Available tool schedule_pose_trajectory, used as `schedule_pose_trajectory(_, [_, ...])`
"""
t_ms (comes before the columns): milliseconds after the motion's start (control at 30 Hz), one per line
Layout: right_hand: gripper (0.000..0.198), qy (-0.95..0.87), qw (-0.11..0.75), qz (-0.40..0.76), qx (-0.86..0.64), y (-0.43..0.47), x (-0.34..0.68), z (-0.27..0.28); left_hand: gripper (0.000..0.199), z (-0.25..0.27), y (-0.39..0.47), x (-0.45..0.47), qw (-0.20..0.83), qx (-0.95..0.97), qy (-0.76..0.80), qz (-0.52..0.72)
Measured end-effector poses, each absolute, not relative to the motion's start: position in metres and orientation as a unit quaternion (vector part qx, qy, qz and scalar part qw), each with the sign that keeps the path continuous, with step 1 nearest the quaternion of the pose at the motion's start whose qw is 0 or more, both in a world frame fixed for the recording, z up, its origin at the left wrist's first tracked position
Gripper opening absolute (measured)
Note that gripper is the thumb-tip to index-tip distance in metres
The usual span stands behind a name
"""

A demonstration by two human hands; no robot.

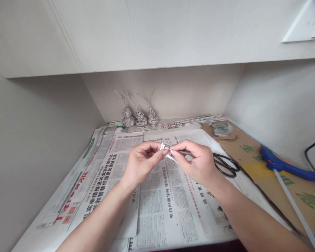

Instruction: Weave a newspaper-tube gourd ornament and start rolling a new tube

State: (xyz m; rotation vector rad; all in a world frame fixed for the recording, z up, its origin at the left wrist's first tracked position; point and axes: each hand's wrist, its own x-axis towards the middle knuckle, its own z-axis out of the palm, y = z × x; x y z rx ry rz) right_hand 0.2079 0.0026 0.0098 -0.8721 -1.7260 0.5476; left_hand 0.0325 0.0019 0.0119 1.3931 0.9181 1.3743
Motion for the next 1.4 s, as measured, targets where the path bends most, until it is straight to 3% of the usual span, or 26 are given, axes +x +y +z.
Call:
schedule_pose_trajectory(100, [0.003,-0.712,0.533,0.273,-0.366,0.0032,0.2072,0.0113,0.013,0.0119,0.0019,0.0321,0.470,0.568,0.381,0.557])
schedule_pose_trajectory(300, [0.019,-0.642,0.469,0.493,-0.353,0.0083,0.2121,0.0183,0.012,0.0108,0.0032,0.0307,0.498,0.573,0.360,0.542])
schedule_pose_trajectory(467, [0.020,-0.629,0.461,0.506,-0.369,0.0091,0.2093,0.0183,0.017,0.0098,0.0030,0.0304,0.512,0.568,0.352,0.540])
schedule_pose_trajectory(600, [0.012,-0.673,0.474,0.433,-0.366,0.0077,0.2072,0.0158,0.017,0.0121,0.0022,0.0305,0.502,0.565,0.367,0.543])
schedule_pose_trajectory(800, [0.015,-0.787,0.474,0.132,-0.372,0.0089,0.2123,0.0121,0.021,0.0157,0.0062,0.0282,0.496,0.537,0.387,0.562])
schedule_pose_trajectory(900, [0.014,-0.799,0.476,0.102,-0.355,0.0096,0.2129,0.0116,0.021,0.0148,0.0079,0.0267,0.507,0.533,0.380,0.561])
schedule_pose_trajectory(967, [0.014,-0.777,0.474,0.184,-0.370,0.0094,0.2130,0.0125,0.020,0.0135,0.0083,0.0260,0.516,0.533,0.371,0.558])
schedule_pose_trajectory(1133, [0.026,-0.632,0.376,0.581,-0.349,0.0113,0.2147,0.0141,0.018,0.0104,0.0085,0.0251,0.543,0.533,0.354,0.544])
schedule_pose_trajectory(1200, [0.028,-0.608,0.355,0.629,-0.331,0.0118,0.2147,0.0139,0.018,0.0099,0.0088,0.0249,0.547,0.533,0.352,0.542])
schedule_pose_trajectory(1267, [0.023,-0.636,0.372,0.583,-0.343,0.0107,0.2137,0.0137,0.018,0.0101,0.0094,0.0247,0.542,0.531,0.352,0.548])
schedule_pose_trajectory(1400, [0.016,-0.733,0.439,0.344,-0.389,0.0057,0.2112,0.0139,0.019,0.0117,0.0110,0.0246,0.538,0.521,0.358,0.557])
